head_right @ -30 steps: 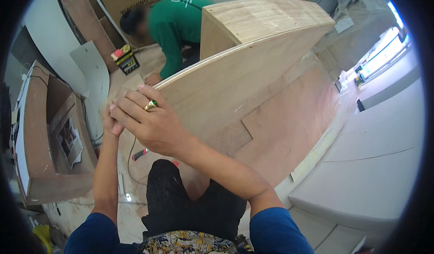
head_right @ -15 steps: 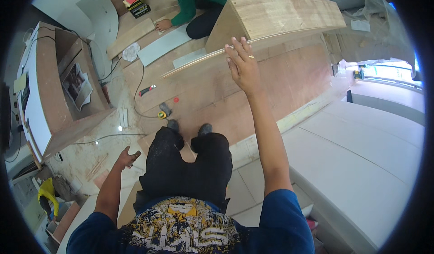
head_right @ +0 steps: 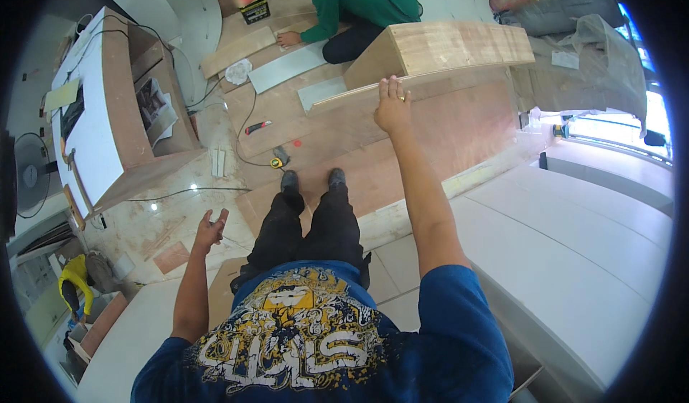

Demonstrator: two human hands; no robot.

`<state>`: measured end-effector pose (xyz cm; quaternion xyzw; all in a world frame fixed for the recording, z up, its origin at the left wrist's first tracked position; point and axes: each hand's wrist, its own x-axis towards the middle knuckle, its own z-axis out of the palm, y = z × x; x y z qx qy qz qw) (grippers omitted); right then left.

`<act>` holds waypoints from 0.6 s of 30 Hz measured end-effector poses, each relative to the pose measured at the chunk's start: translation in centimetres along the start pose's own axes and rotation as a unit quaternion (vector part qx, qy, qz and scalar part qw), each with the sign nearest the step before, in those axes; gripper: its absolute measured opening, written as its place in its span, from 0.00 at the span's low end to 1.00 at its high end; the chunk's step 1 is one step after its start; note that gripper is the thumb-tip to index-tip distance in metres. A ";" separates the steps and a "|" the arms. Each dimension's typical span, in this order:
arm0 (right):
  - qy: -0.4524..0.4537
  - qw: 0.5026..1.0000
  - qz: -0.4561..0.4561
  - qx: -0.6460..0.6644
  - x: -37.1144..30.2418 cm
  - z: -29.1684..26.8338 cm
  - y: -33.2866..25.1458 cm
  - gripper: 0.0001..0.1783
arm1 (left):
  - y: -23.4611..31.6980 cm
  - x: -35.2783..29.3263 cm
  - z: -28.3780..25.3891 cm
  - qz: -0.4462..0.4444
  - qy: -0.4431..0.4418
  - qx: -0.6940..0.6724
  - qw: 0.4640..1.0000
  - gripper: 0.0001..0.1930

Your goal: The person kneels on the floor and handles a large wooden panel, aligning it with another piece. They use a tape measure to measure the panel and a small tool to adjust or mark it. Another person in a green shirt works nearby on similar wooden components.

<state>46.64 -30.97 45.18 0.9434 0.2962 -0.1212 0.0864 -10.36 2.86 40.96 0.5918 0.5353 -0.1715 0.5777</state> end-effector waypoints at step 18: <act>0.183 0.966 -0.104 0.152 -2.4 1.8 -0.5 0.45 | -4.9 -14.3 9.1 -0.116 0.072 -0.049 0.989 0.42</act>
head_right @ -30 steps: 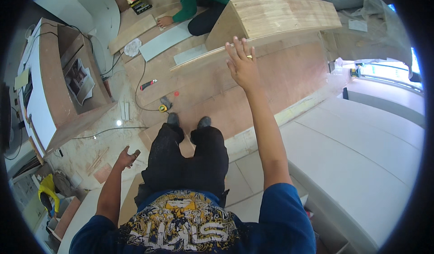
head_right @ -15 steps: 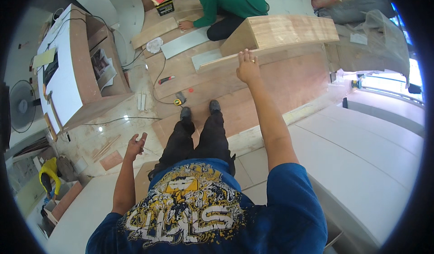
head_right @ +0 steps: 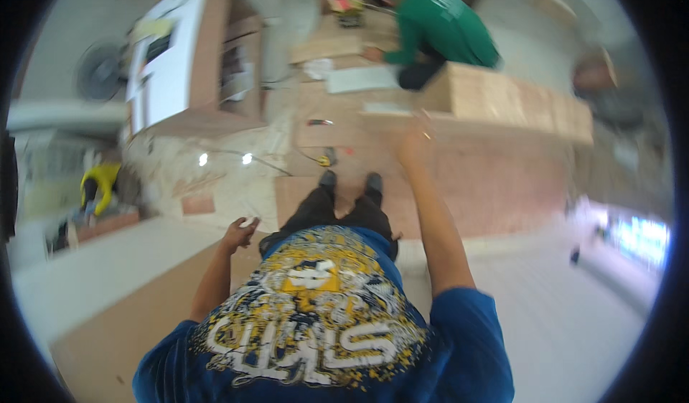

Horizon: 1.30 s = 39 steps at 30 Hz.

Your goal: The person kneels on the floor and handles a large wooden panel, aligning it with another piece. They use a tape measure to measure the panel and a small tool to adjust or mark it. Another person in a green shirt works nearby on similar wooden components.

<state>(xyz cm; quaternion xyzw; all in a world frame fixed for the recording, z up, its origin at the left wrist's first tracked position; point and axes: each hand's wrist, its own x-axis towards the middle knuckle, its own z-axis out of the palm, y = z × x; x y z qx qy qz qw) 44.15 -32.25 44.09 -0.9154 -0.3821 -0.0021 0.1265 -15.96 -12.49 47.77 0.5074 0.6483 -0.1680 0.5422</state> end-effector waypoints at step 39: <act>-0.393 0.764 -0.384 0.337 -0.7 -0.7 -40.3 0.26 | 3.2 -1.2 -11.4 0.307 0.211 -0.034 0.927 0.56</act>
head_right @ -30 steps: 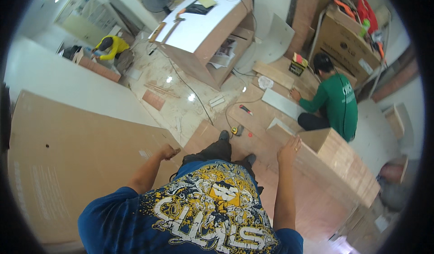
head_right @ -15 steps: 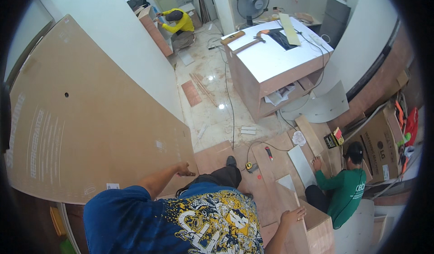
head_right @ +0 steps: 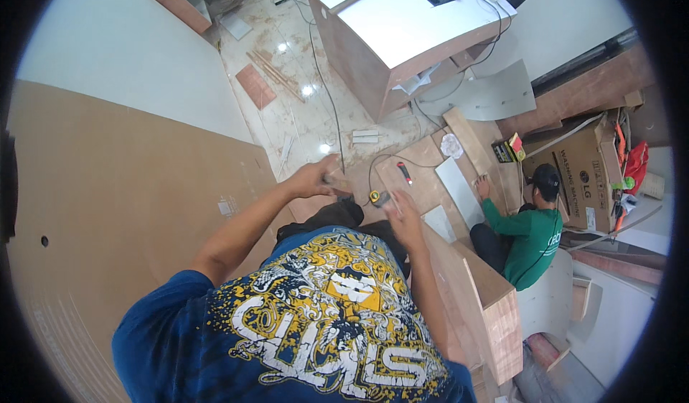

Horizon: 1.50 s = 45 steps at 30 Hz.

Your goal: The person kneels on the floor and handles a large wooden panel, aligning it with another piece. They use a tape measure to measure the panel and a small tool to adjust or mark it. Another person in a green shirt works nearby on similar wooden components.

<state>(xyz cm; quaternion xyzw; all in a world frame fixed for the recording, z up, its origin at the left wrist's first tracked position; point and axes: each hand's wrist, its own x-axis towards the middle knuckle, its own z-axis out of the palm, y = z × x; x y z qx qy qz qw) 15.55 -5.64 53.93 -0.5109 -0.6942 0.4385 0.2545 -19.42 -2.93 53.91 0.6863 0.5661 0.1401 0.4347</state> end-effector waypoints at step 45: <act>-0.053 0.711 0.464 0.525 27.7 1.7 4.9 0.25 | -6.5 60.5 -24.1 0.079 0.260 -0.026 0.962 0.39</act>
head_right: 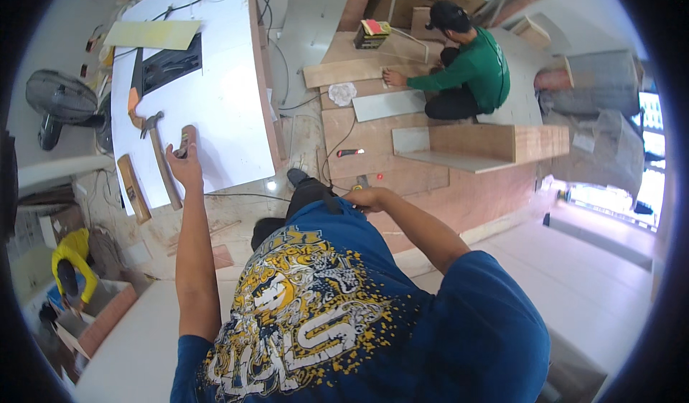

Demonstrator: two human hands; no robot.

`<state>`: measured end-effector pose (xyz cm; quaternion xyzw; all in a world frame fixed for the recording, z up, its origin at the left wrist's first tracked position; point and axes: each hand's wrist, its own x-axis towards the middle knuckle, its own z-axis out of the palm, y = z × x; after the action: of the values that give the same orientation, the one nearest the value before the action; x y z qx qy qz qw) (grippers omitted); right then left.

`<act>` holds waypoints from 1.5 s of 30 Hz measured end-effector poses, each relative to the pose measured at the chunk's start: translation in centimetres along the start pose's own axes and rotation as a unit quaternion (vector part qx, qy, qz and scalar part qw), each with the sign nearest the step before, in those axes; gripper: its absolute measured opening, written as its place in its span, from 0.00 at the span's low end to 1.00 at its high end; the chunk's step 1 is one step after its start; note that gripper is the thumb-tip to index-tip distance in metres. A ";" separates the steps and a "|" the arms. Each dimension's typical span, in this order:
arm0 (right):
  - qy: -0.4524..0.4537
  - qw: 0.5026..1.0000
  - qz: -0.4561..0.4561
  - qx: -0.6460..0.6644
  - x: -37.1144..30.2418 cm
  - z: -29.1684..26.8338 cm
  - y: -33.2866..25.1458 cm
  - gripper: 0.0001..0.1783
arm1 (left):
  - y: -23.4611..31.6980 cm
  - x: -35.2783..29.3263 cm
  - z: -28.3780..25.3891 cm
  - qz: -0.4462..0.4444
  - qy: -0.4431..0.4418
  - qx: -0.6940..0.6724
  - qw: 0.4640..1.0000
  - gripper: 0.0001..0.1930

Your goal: The person kneels on the floor and handles a large wooden panel, aligning it with another piece. They use a tape measure to measure the panel and a small tool to adjust or mark it. Another person in a green shirt works nearby on similar wooden components.

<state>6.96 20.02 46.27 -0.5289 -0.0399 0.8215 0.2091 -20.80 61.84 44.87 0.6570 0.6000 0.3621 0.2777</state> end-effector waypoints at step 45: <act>-0.259 0.891 -0.050 -0.370 18.5 6.7 6.1 0.34 | -20.6 -18.4 -34.6 -0.501 -0.382 -0.047 0.775 0.17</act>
<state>-7.35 22.70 31.67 -0.3340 -0.4194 0.8438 0.0212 -61.27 43.81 45.97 0.3336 0.6713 -0.0807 0.6570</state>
